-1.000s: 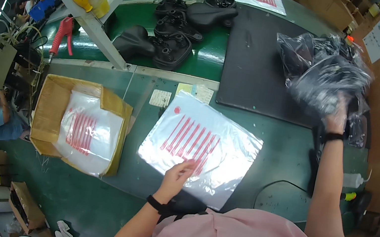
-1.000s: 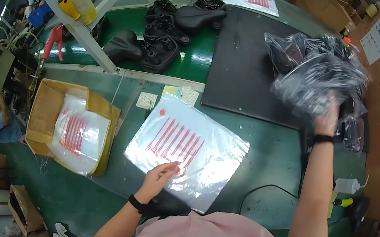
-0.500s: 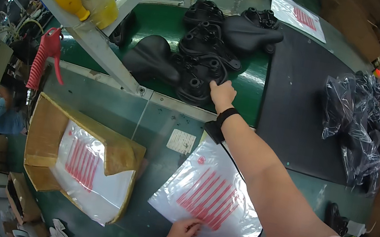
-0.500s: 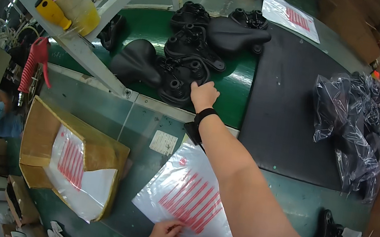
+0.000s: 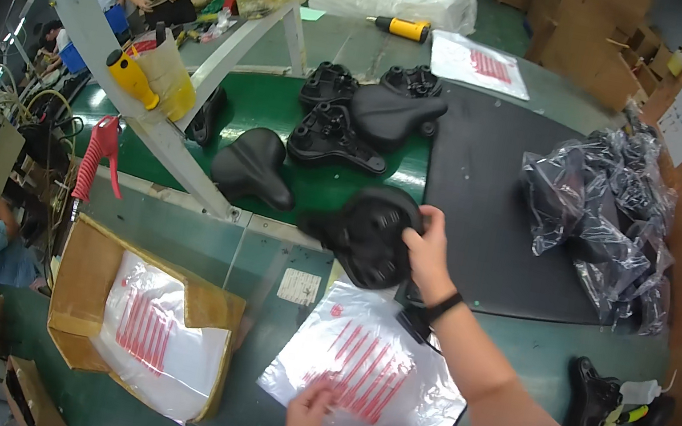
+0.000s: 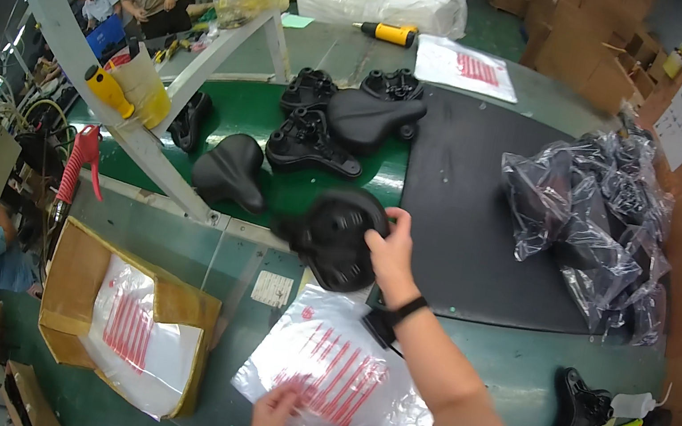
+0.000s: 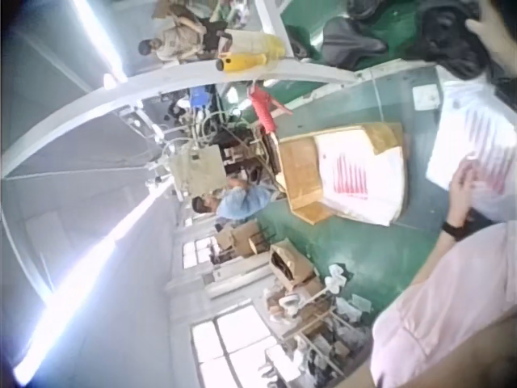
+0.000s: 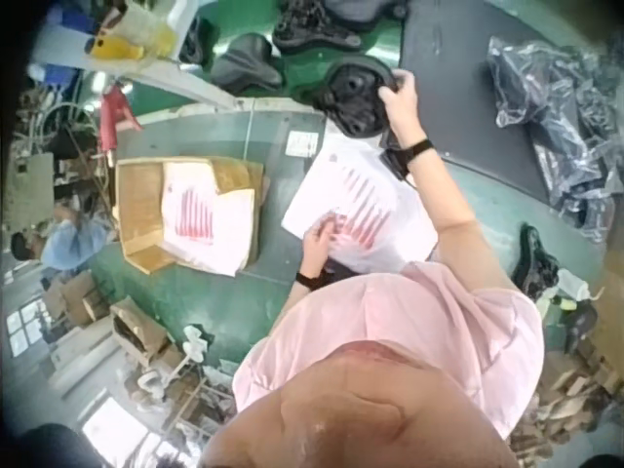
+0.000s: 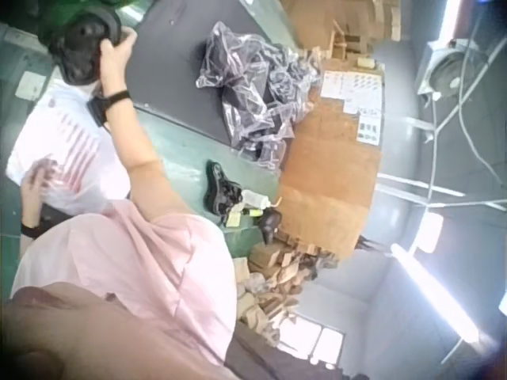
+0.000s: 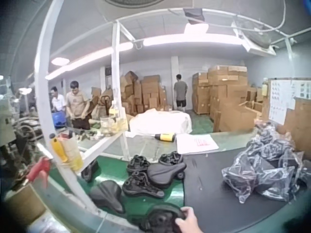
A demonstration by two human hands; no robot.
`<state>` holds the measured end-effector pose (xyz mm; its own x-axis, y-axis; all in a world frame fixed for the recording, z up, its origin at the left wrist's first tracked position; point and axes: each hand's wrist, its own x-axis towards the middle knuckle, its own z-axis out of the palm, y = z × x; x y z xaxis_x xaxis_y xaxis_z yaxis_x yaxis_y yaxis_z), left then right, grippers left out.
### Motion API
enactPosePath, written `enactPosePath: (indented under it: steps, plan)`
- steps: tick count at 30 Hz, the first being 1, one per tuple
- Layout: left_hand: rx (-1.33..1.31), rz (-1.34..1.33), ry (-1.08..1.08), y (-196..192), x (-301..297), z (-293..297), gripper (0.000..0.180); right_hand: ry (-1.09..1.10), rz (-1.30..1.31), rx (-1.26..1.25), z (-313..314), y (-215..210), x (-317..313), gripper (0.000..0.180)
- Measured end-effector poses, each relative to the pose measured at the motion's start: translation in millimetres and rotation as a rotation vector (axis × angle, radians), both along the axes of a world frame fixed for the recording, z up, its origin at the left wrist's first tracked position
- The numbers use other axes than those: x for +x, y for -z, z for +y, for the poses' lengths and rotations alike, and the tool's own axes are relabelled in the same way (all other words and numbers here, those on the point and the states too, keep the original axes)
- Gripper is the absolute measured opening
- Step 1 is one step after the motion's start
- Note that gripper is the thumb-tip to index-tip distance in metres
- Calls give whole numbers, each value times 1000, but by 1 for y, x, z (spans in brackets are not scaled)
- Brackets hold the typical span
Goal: The person repeatedly picks up black bicycle seats from a pile on a green workbench, places them into clear plastic bags, and sets the packaged items aside. The process is repetitive, involving handling the seats one at a time and ensuring they are fully enclosed in the packaging material.
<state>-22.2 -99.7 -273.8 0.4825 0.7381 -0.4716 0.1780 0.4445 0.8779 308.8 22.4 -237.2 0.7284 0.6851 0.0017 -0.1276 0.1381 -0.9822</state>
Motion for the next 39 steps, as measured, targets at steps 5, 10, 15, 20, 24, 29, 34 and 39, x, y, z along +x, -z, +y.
enactPosePath:
  steps: [5, 10, 15, 20, 24, 29, 34, 39]
  plan:
    - [-492, -654, -1, -33, 25, 25, 55, -395, -20, 32, -150, -86, 0, 52]
    - [-811, -834, 910, -91, 61, -31, 75, -666, 14, 51, -223, -141, -20, 57]
    - [-192, -295, 954, -135, 27, -55, 55, -467, -192, 203, -291, -193, -12, 58]
    - [1018, -95, 426, -187, 6, -69, 72, -507, -288, 195, -335, -210, -26, 58]
    - [709, -79, 845, -188, 27, -91, 84, -646, -336, 261, -360, -220, -46, 59]
    - [499, -187, 728, -189, 29, -150, 80, -714, -212, 223, -374, -208, -39, 59]
    - [282, -367, 454, -171, 25, -172, 65, -224, 109, 261, -414, -135, -43, 73]
    - [1056, -213, 202, -171, 76, -205, 77, -331, 350, 205, -420, -96, -144, 99]
